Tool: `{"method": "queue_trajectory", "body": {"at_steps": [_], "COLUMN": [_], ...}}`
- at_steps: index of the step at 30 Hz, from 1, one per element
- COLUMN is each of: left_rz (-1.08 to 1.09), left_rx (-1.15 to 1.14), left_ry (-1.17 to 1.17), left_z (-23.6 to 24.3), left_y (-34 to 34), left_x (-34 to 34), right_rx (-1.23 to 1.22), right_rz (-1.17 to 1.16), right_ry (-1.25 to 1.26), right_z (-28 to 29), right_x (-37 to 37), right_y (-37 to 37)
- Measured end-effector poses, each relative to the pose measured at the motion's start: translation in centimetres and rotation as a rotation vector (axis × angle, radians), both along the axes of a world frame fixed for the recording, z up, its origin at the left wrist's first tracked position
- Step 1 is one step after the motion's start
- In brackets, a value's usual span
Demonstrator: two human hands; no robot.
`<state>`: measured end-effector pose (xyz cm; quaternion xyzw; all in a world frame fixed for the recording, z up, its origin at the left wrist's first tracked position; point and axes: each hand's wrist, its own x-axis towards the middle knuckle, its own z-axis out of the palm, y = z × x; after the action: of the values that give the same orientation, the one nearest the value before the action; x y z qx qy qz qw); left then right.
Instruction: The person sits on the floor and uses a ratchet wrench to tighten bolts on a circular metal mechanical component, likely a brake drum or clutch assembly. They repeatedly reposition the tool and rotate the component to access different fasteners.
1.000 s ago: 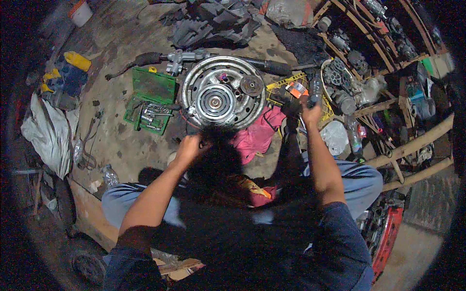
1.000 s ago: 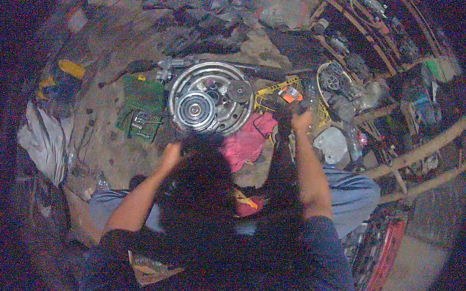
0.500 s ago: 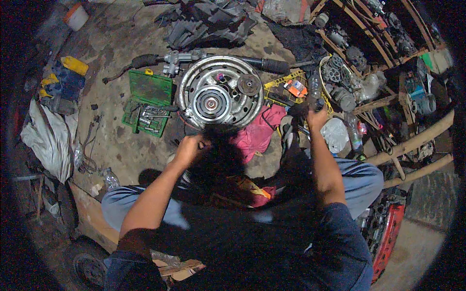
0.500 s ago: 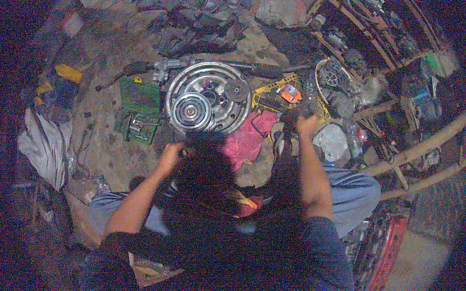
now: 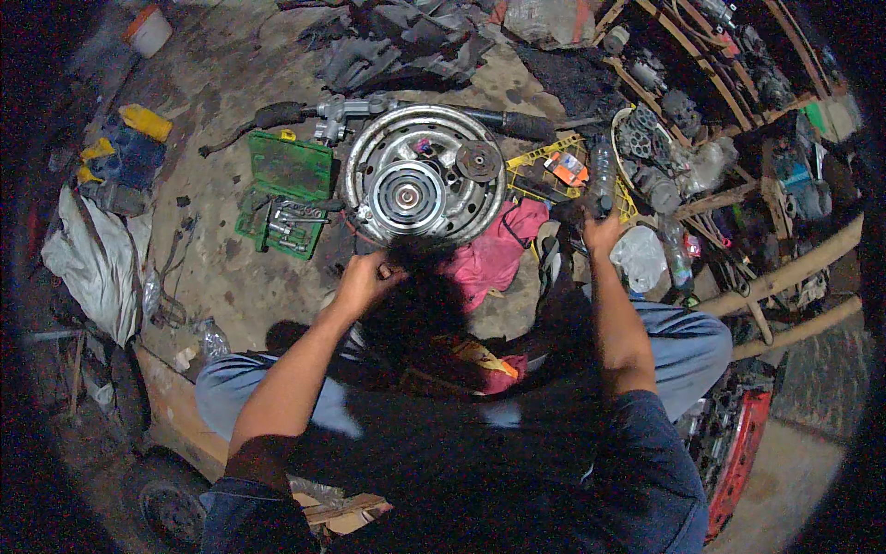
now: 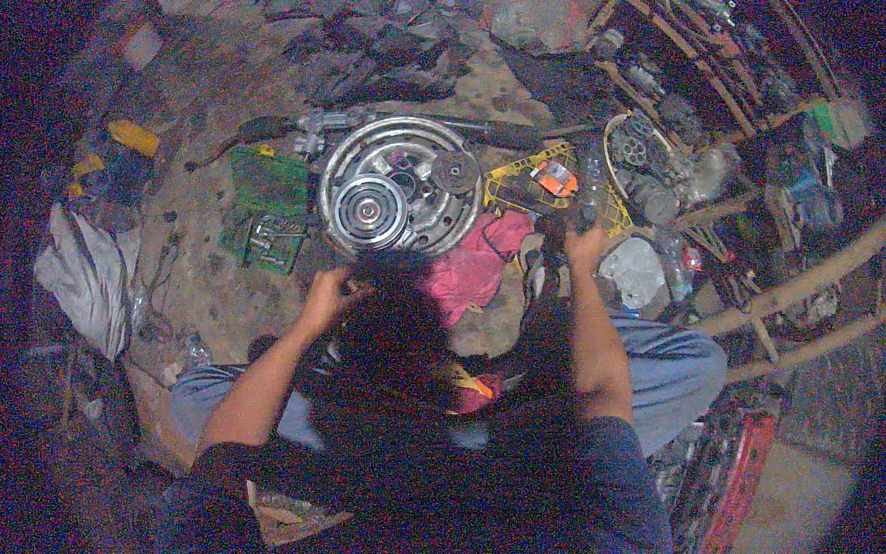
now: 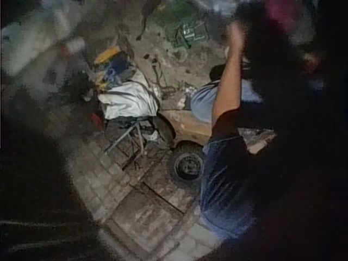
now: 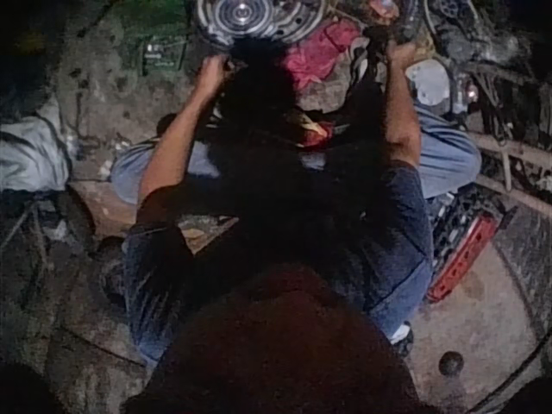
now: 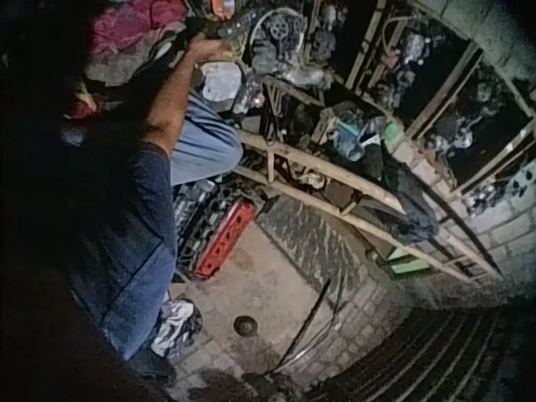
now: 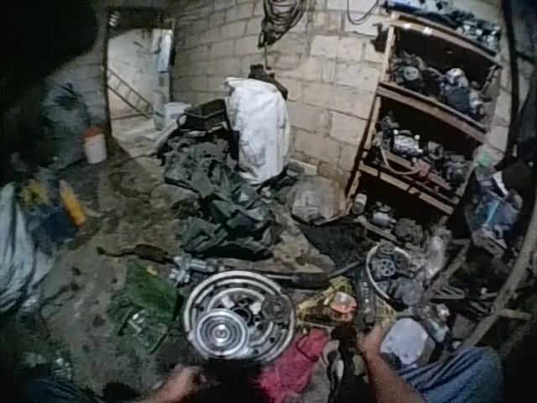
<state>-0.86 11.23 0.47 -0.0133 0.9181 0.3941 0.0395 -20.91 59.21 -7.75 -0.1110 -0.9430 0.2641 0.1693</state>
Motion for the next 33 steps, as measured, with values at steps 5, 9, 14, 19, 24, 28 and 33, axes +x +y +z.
{"method": "queue_trajectory", "body": {"at_steps": [5, 9, 14, 19, 24, 28, 33], "left_rz": [0.038, -0.005, 0.006, 0.002, 0.123, 0.214, 0.373], "left_rx": [0.074, 0.134, 0.062, -0.028, 0.122, 0.062, -0.217], "left_ry": [-0.105, -0.031, 0.089, 0.157, 0.337, 0.358, -0.073], "left_z": [0.5, 0.8, 0.3, 0.6, 0.0, -1.2, -0.1], "left_y": [-0.8, 0.0, -0.3, -0.1, -0.2, -0.6, -0.8], "left_x": [0.4, -0.7, 0.0, 0.2, 1.2, 1.4, -1.1], "right_rx": [-0.064, -0.066, -0.048, 0.066, 0.217, 0.252, 0.384], "right_rz": [0.156, 0.078, 0.054, 0.138, 0.072, 0.107, 0.182], "right_ry": [-0.168, -0.124, 0.007, 0.018, 0.004, 0.059, 0.304], "right_z": [2.3, 1.7, 0.5, 0.7, 2.5, 4.3, 7.1], "right_x": [0.0, -1.4, -2.2, -3.2, -2.9, -2.3, -2.0], "right_y": [-2.9, -0.6, 0.1, 1.4, -0.3, -1.7, -4.8]}}
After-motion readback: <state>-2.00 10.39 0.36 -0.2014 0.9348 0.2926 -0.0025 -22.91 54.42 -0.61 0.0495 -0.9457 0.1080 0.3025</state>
